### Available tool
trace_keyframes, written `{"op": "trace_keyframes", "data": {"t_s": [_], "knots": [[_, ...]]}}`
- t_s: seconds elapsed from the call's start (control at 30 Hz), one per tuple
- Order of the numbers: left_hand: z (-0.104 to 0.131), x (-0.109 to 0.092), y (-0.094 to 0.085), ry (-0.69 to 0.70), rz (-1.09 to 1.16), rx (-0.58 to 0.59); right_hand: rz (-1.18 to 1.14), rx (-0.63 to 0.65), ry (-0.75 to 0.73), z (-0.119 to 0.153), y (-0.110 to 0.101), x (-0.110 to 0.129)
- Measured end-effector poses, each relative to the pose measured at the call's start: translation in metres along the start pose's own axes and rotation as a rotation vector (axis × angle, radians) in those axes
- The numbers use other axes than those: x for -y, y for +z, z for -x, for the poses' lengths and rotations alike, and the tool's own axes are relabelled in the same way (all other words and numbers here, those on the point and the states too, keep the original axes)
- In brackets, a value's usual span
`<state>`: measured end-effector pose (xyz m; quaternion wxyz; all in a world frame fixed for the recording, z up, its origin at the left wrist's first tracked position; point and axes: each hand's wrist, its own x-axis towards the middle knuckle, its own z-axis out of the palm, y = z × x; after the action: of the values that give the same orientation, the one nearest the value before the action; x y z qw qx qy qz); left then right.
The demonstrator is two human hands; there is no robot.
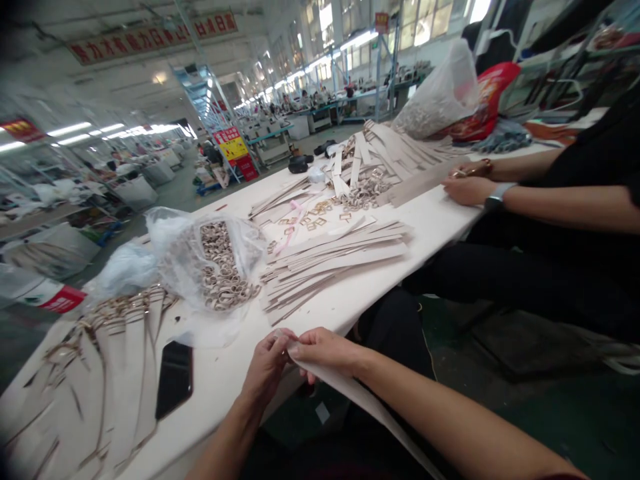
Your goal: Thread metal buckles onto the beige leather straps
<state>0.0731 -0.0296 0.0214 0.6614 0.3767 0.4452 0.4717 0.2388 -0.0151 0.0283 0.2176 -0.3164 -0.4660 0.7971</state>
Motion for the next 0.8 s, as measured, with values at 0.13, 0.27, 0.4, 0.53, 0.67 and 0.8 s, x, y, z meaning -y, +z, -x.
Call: {"op": "trace_keyframes", "data": {"t_s": [0.13, 0.27, 0.4, 0.53, 0.67, 0.8], "knots": [[-0.002, 0.019, 0.01, 0.04, 0.04, -0.141, 0.27, -0.191, -0.036, -0.005, 0.01, -0.003], [-0.007, 0.021, 0.005, 0.086, -0.006, -0.175, 0.681, -0.387, -0.253, -0.009, 0.009, -0.007], [-0.023, -0.021, -0.042, 0.122, -0.475, -0.098, 0.703, -0.446, -0.311, -0.018, -0.01, -0.015], [-0.051, -0.079, -0.115, 0.537, -1.175, -0.387, 0.318, -0.456, -0.195, -0.031, -0.028, -0.027], [-0.074, -0.103, -0.158, 0.523, -1.415, -0.392, 0.058, -0.385, -0.114, -0.035, -0.024, -0.031], [-0.08, -0.109, -0.165, 0.468, -1.335, -0.366, 0.024, -0.358, -0.105, -0.029, -0.016, -0.031]]}}
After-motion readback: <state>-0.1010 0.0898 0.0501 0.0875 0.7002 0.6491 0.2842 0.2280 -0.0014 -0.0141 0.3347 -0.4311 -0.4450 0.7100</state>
